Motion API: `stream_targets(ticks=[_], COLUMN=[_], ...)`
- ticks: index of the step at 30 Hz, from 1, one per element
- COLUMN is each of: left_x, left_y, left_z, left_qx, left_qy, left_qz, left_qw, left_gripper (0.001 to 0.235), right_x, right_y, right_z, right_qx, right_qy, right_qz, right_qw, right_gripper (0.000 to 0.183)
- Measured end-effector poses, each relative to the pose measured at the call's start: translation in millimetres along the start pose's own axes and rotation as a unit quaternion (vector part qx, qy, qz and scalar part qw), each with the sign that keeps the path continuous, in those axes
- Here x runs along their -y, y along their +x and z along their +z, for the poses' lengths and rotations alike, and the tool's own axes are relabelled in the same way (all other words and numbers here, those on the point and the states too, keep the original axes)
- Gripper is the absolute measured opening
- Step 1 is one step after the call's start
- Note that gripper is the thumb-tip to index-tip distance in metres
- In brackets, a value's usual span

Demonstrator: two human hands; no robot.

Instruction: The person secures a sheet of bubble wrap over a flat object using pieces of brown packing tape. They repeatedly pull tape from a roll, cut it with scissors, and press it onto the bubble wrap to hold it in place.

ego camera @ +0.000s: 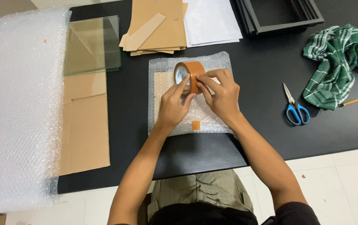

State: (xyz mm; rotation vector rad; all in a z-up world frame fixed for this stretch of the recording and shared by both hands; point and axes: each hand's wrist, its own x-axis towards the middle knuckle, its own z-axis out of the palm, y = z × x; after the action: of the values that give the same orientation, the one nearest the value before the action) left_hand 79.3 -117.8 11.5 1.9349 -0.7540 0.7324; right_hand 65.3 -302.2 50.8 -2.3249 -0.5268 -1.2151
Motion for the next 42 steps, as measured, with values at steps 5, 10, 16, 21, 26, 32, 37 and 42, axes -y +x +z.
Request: stream_targets(ticks=[5,10,16,21,26,32,37,42], left_x=[0,5,5,-1,-8,-21,-12,-17], left_y=[1,-1,-1,2,6,21,23,30], left_z=[1,3,3,-7,-15,-24,-27,-34], left_qx=[0.004,0.017,0.025,0.061,0.073,0.022,-0.02,-0.053], left_qy=[0.0,-0.004,-0.013,-0.023,0.003,0.084,0.067,0.103], left_qz=[0.011,0.013,0.001,-0.026,-0.029,-0.008,0.004,0.009], left_qw=[1.0,1.0,1.0,0.998,0.997,0.996,0.998,0.993], left_gripper=[0.057,0.056,0.057,0.059,0.046,0.035,0.031,0.005], right_x=[-13,-31,-45,-43,-35,-11,-4,3], right_y=[-2,-8,-10,-10,-2,9,9,8], right_z=[4,20,25,29,27,26,23,21], right_qx=[0.008,0.039,0.078,0.085,0.082,0.07,0.069,0.062], right_qy=[0.009,-0.087,-0.019,0.006,0.02,0.2,0.342,0.383], right_qz=[-0.021,-0.086,-0.116,-0.142,-0.135,0.005,0.127,0.17], right_qw=[1.0,0.992,0.99,0.986,0.987,0.977,0.929,0.906], right_gripper=[0.005,0.012,0.016,0.018,0.018,0.009,0.019,0.03])
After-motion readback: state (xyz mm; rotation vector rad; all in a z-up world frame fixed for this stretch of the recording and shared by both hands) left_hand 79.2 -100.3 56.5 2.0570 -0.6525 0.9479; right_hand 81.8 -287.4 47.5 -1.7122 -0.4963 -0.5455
